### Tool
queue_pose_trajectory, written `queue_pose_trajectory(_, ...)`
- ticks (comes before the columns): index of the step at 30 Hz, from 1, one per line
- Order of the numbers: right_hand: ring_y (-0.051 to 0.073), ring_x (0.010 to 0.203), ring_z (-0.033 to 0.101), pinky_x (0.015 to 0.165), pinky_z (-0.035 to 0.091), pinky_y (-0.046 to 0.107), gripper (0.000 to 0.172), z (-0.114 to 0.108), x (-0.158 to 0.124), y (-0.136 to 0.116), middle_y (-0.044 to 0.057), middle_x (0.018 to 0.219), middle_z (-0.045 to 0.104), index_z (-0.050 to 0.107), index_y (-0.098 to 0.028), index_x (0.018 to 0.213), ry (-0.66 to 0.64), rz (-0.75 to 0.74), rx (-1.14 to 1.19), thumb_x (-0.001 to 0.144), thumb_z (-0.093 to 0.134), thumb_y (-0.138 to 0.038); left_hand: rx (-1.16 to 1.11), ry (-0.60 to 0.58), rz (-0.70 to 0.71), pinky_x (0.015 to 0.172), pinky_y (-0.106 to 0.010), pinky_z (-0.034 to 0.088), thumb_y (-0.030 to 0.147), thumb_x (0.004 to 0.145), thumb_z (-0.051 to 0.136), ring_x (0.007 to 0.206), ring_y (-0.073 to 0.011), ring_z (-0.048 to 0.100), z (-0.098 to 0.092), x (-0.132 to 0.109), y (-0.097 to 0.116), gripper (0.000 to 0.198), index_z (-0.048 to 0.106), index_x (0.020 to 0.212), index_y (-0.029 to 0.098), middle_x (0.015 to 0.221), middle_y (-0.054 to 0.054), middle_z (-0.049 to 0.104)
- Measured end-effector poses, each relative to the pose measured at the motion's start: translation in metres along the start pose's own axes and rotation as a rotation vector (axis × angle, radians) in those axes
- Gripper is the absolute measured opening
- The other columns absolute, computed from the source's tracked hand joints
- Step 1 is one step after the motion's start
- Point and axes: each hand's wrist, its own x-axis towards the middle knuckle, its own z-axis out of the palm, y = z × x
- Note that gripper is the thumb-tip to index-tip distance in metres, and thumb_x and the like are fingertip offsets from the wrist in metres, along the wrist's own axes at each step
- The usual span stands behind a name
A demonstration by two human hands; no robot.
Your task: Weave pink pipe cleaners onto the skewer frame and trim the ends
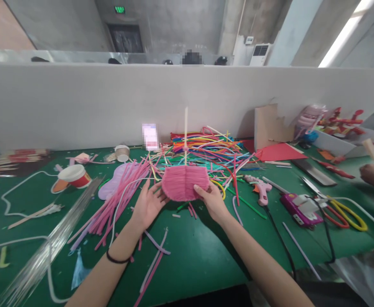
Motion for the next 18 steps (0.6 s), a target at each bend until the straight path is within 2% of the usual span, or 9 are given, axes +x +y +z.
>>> queue_pose_trajectory(3, 0.020, 0.097, 0.066, 0.095, 0.047, 0.037, 0.033, -0.006, 0.007, -0.001, 0.003, 0.103, 0.073, 0.070, -0.024, 0.098, 0.094, -0.118, -0.019, 0.068, 0.079, -0.032, -0.025, -0.077, -0.072, 0.097, -0.046, 0.050, 0.055, 0.090, 0.047, 0.110, -0.0279, 0.064, 0.001, -0.001, -0.001, 0.050, 0.062, 0.115, 0.014, 0.116, -0.017, 0.067)
queue_pose_trajectory(7, 0.023, 0.113, 0.060, 0.103, 0.041, 0.038, 0.011, -0.013, 0.010, -0.001, 0.004, 0.113, 0.069, 0.071, -0.022, 0.082, 0.024, -0.190, -0.136, 0.071, 0.071, -0.023, 0.008, -0.160, -0.148, 0.097, -0.046, 0.050, 0.058, 0.088, 0.048, 0.114, -0.0313, 0.062, 0.002, -0.003, -0.006, 0.056, 0.063, 0.113, 0.010, 0.117, -0.021, 0.066)
queue_pose_trajectory(9, 0.023, 0.124, 0.052, 0.107, 0.037, 0.036, 0.012, -0.013, 0.009, -0.001, 0.004, 0.118, 0.066, 0.072, -0.022, 0.080, 0.004, -0.248, -0.220, 0.068, 0.070, -0.018, 0.032, -0.154, -0.158, 0.094, -0.041, 0.053, 0.048, 0.089, 0.055, 0.105, -0.0273, 0.067, 0.001, -0.002, -0.009, 0.043, 0.064, 0.109, 0.010, 0.110, -0.018, 0.070)
queue_pose_trajectory(11, 0.023, 0.126, 0.050, 0.106, 0.038, 0.035, 0.027, -0.012, 0.009, -0.002, 0.004, 0.123, 0.064, 0.072, -0.024, 0.091, 0.004, -0.251, -0.211, 0.065, 0.072, -0.018, 0.047, -0.115, -0.120, 0.092, -0.035, 0.055, 0.026, 0.087, 0.061, 0.094, -0.0208, 0.070, -0.001, 0.001, -0.011, 0.024, 0.064, 0.106, 0.013, 0.103, -0.012, 0.072)
queue_pose_trajectory(12, 0.022, 0.122, 0.053, 0.103, 0.042, 0.035, 0.036, -0.011, 0.009, -0.003, 0.003, 0.124, 0.063, 0.070, -0.026, 0.100, 0.005, -0.220, -0.157, 0.065, 0.073, -0.020, 0.046, -0.095, -0.086, 0.092, -0.033, 0.055, 0.016, 0.085, 0.062, 0.091, -0.0181, 0.071, -0.002, 0.002, -0.012, 0.021, 0.064, 0.106, 0.014, 0.102, -0.009, 0.073)
queue_pose_trajectory(14, 0.020, 0.105, 0.063, 0.089, 0.051, 0.034, 0.049, -0.009, 0.008, -0.006, 0.002, 0.120, 0.066, 0.063, -0.030, 0.114, 0.027, -0.097, 0.001, 0.067, 0.074, -0.027, 0.035, -0.075, -0.021, 0.094, -0.031, 0.054, 0.004, 0.081, 0.060, 0.090, -0.0154, 0.071, -0.004, 0.003, -0.013, 0.030, 0.064, 0.107, 0.017, 0.103, -0.005, 0.073)
queue_pose_trajectory(16, 0.017, 0.082, 0.067, 0.073, 0.054, 0.031, 0.046, -0.007, 0.008, -0.008, 0.001, 0.102, 0.071, 0.061, -0.029, 0.116, 0.050, 0.061, 0.121, 0.072, 0.071, -0.039, 0.028, -0.084, 0.011, 0.096, -0.032, 0.054, 0.002, 0.079, 0.060, 0.092, -0.0149, 0.070, -0.005, 0.003, -0.012, 0.035, 0.064, 0.110, 0.019, 0.105, -0.003, 0.073)
queue_pose_trajectory(18, 0.016, 0.070, 0.066, 0.064, 0.054, 0.029, 0.040, -0.006, 0.006, -0.010, 0.001, 0.087, 0.071, 0.064, -0.026, 0.108, 0.054, 0.157, 0.171, 0.075, 0.067, -0.048, 0.042, -0.099, 0.012, 0.094, -0.033, 0.054, 0.004, 0.078, 0.062, 0.089, -0.0152, 0.071, -0.005, 0.000, -0.012, 0.033, 0.065, 0.107, 0.019, 0.101, -0.002, 0.074)
